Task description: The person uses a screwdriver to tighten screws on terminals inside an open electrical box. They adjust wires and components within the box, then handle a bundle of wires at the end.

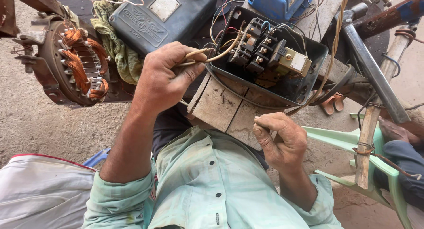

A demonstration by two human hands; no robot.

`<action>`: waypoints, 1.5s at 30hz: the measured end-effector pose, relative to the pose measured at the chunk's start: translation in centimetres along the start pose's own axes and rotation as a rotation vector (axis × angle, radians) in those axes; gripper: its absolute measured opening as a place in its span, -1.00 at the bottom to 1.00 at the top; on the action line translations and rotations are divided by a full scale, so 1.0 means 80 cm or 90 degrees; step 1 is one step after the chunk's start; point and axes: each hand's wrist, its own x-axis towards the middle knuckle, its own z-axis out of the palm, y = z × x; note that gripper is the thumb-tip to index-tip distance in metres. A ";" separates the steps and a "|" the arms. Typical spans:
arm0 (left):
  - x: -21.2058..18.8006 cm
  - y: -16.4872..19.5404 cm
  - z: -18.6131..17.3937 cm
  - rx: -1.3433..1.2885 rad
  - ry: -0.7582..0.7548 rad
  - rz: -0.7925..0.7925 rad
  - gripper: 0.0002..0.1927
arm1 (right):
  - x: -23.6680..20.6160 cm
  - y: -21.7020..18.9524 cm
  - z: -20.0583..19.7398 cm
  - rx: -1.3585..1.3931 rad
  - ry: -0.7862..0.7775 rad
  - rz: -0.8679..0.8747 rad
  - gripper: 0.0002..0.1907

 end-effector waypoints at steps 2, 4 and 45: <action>0.005 -0.002 -0.006 0.051 -0.002 -0.003 -0.86 | 0.000 -0.002 -0.001 -0.023 -0.004 -0.014 -0.83; 0.007 -0.001 -0.005 0.122 0.012 -0.021 -0.80 | 0.000 -0.003 -0.003 -0.041 0.002 -0.023 -0.83; -0.097 0.080 0.080 -0.029 0.154 -0.012 -0.57 | 0.054 -0.052 0.036 -0.283 0.036 -0.213 -0.70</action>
